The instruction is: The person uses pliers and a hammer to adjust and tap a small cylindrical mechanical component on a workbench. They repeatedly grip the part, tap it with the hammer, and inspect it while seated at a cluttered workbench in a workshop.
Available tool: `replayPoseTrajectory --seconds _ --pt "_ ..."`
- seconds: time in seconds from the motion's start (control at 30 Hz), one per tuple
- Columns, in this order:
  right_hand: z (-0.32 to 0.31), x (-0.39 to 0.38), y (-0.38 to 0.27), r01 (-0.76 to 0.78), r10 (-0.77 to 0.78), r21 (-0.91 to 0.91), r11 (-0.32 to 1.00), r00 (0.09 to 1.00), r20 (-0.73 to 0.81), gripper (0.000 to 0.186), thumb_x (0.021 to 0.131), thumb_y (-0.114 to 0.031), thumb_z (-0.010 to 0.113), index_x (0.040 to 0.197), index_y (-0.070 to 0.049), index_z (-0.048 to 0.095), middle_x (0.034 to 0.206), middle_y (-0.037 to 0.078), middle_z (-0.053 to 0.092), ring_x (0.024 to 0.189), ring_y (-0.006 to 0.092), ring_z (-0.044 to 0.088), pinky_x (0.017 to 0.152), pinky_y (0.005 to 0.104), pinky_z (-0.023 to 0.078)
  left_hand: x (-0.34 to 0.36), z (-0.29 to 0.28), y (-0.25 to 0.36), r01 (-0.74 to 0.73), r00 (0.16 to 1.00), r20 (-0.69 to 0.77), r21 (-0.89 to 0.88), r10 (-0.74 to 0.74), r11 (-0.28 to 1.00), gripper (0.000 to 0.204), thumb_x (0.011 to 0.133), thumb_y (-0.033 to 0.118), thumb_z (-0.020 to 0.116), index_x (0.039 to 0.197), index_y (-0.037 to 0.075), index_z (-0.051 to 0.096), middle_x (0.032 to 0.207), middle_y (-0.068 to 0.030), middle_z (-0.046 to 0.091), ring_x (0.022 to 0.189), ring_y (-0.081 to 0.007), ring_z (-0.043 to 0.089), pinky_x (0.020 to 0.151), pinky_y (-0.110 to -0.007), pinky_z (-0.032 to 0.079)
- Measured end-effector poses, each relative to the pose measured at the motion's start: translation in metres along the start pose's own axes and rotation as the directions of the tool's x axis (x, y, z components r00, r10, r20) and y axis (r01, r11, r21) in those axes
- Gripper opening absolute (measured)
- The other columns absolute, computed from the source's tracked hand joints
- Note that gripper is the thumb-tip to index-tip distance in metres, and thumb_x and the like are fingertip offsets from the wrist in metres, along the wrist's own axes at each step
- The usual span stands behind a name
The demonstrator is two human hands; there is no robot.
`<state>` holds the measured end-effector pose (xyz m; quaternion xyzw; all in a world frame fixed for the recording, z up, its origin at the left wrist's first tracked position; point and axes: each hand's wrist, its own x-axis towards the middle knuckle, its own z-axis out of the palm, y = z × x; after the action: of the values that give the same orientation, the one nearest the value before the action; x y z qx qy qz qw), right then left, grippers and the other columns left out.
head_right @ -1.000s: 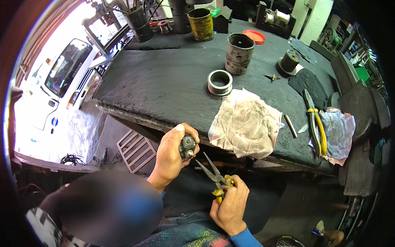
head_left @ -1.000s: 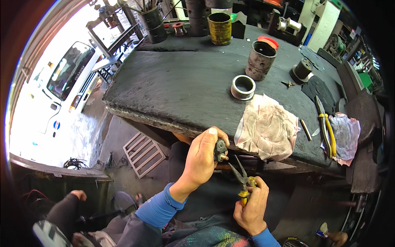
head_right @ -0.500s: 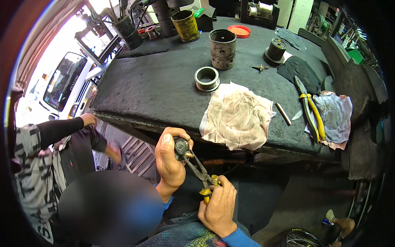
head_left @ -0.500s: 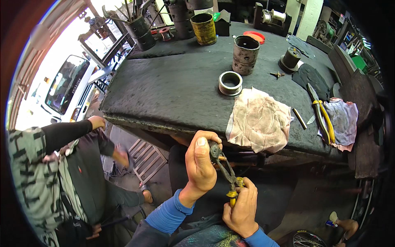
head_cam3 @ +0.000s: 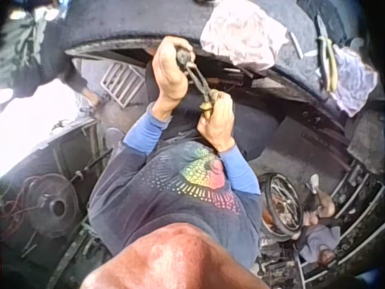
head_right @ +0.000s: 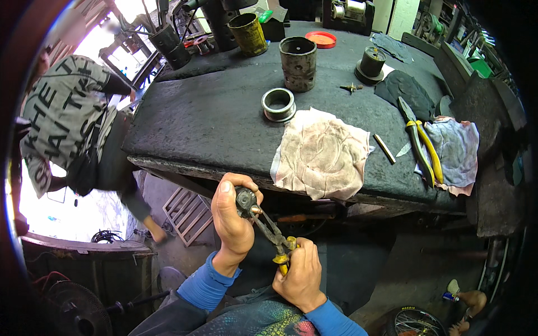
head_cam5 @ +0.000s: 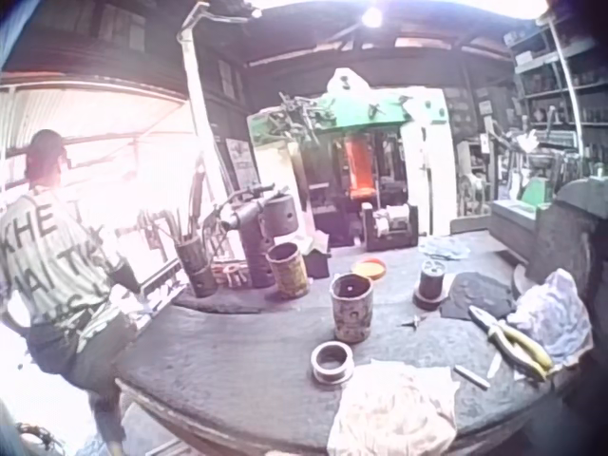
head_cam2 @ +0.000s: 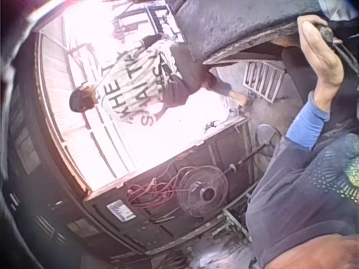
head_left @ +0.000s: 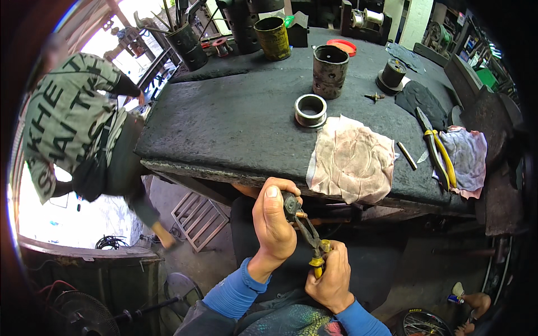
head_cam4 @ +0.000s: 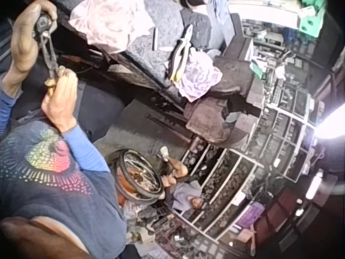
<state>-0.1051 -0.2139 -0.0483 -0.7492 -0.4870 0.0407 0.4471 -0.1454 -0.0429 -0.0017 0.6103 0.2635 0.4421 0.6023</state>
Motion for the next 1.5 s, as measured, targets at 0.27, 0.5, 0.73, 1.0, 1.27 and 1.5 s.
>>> replayPoseTrajectory --seconds 0.27,0.5,0.73,1.0,1.27,1.5 --pt "-0.008 -0.001 0.022 0.04 -0.04 -0.041 0.998 0.999 0.023 0.051 0.058 0.006 0.077 0.101 0.001 0.05 0.117 0.028 0.061 0.097 0.047 0.062 0.082 0.0532 0.053 0.01 -0.005 0.013 0.212 0.965 0.154 0.018 -0.212 0.977 0.051 0.116 0.042 0.035 0.097 0.006 0.065 0.074 -0.0039 0.062 0.06 -0.0068 0.051 0.053 -0.024 0.038" --pt "-0.014 0.006 0.032 0.144 -0.145 -0.071 0.987 0.989 0.002 0.048 0.059 0.01 0.072 0.102 0.001 0.051 0.112 0.026 0.062 0.091 0.0463 0.064 0.074 0.0509 0.054 0.012 -0.014 0.021 0.359 0.896 0.264 0.043 -0.358 0.932 0.052 0.117 0.043 0.035 0.098 0.007 0.066 0.071 -0.0026 0.063 0.053 -0.0055 0.046 0.047 -0.023 0.033" --pt "-0.036 0.005 0.038 0.175 -0.166 -0.133 0.975 0.983 0.078 0.051 0.059 0.005 0.076 0.105 0.001 0.056 0.121 0.027 0.06 0.101 0.0453 0.063 0.085 0.0516 0.052 0.01 -0.009 0.031 0.452 0.868 0.237 -0.011 -0.437 0.892 0.052 0.119 0.042 0.033 0.099 0.007 0.065 0.071 -0.0037 0.063 0.049 -0.0056 0.042 0.045 -0.023 0.032" --pt "-0.032 -0.012 0.001 -0.017 0.019 -0.123 0.992 1.0 0.02 0.053 0.066 0.001 0.076 0.116 0.002 0.059 0.133 0.03 0.055 0.116 0.0472 0.059 0.101 0.0552 0.047 0.009 -0.004 0.022 0.204 0.974 0.136 -0.202 -0.179 0.958 0.049 0.12 0.043 0.03 0.111 0.005 0.06 0.077 -0.0096 0.063 0.051 -0.0074 0.04 0.047 -0.023 0.034" --pt "-0.025 -0.016 0.001 -0.161 0.163 0.088 0.983 0.986 -0.019 0.033 0.083 -0.004 0.08 0.11 0.002 0.063 0.131 0.028 0.057 0.112 0.0432 0.063 0.097 0.0504 0.052 0.007 -0.014 0.012 0.424 0.904 0.165 -0.478 -0.395 0.77 0.04 0.117 0.045 0.053 0.114 0.005 0.063 0.097 -0.0119 0.072 0.071 -0.0124 0.061 0.06 -0.03 0.052" --pt "-0.044 0.029 -0.014 -0.16 0.222 0.312 0.937 0.96 -0.172 0.029 0.092 -0.016 0.088 0.108 0.004 0.073 0.127 0.023 0.065 0.111 0.0337 0.068 0.094 0.0405 0.056 -0.018 -0.006 0.007 0.456 0.884 0.289 -0.359 -0.368 0.814 0.049 0.111 0.05 0.064 0.114 0.001 0.066 0.112 -0.0185 0.076 0.082 -0.017 0.068 0.073 -0.038 0.064"
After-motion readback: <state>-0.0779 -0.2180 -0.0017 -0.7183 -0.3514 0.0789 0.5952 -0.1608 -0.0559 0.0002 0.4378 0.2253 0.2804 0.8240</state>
